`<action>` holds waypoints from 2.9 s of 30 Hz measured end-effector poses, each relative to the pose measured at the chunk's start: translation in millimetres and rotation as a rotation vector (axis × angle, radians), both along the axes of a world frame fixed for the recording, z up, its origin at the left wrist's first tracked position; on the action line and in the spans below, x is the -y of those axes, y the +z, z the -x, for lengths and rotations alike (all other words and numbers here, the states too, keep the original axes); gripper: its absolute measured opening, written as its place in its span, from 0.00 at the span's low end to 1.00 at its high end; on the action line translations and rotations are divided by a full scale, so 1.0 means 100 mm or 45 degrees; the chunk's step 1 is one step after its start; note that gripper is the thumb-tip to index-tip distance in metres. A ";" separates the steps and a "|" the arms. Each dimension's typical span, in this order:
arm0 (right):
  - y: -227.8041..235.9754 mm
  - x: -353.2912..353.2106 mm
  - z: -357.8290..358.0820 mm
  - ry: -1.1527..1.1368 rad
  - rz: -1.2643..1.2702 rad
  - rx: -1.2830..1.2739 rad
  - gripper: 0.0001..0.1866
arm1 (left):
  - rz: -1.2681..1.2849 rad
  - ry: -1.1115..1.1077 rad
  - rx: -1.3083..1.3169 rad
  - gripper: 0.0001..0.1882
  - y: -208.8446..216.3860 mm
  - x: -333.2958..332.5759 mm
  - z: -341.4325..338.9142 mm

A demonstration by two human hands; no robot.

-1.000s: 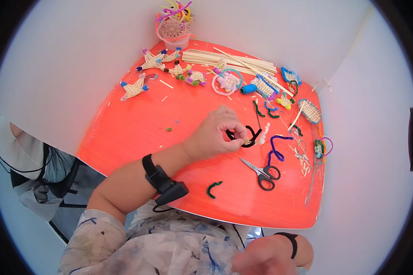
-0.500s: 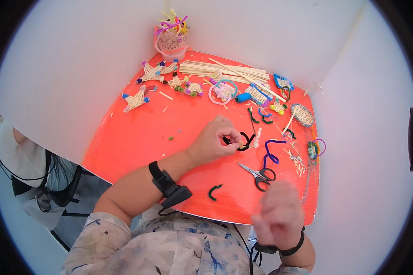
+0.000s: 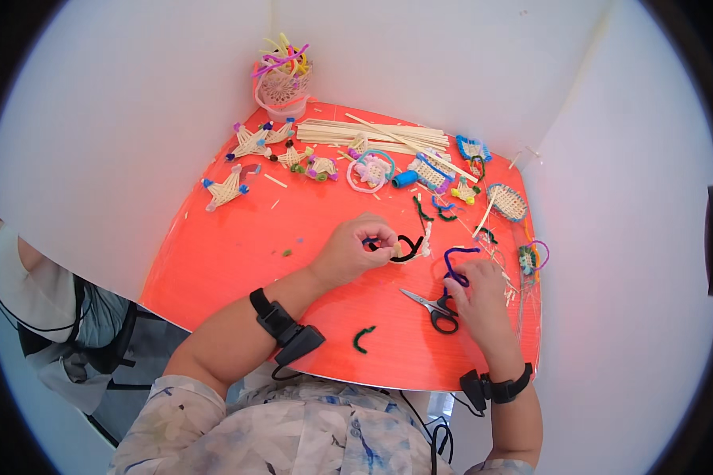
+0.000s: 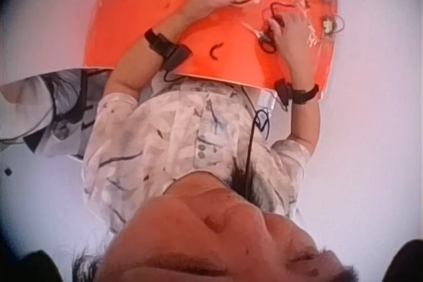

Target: The recorder is weaving and decorating a small bamboo or straw craft item using colorful pipe cleaners and scissors.

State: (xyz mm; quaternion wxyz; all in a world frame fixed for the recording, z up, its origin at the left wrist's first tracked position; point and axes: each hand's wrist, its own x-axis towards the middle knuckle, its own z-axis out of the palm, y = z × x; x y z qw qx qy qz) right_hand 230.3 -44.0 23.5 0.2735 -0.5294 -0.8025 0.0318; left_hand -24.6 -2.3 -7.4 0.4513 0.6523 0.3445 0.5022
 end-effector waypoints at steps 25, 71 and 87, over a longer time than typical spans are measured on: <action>0.26 -0.52 -0.09 0.101 0.411 -1.098 0.02 | 0.291 -0.476 0.077 0.02 0.08 0.06 0.06; 0.19 -0.68 -1.58 -0.778 -0.082 -0.707 0.07 | 0.307 -0.440 0.174 0.04 -0.02 0.04 0.10; 0.26 -0.65 -0.10 -0.052 -0.082 -0.017 0.05 | 0.504 -0.378 0.307 0.02 0.03 0.05 0.06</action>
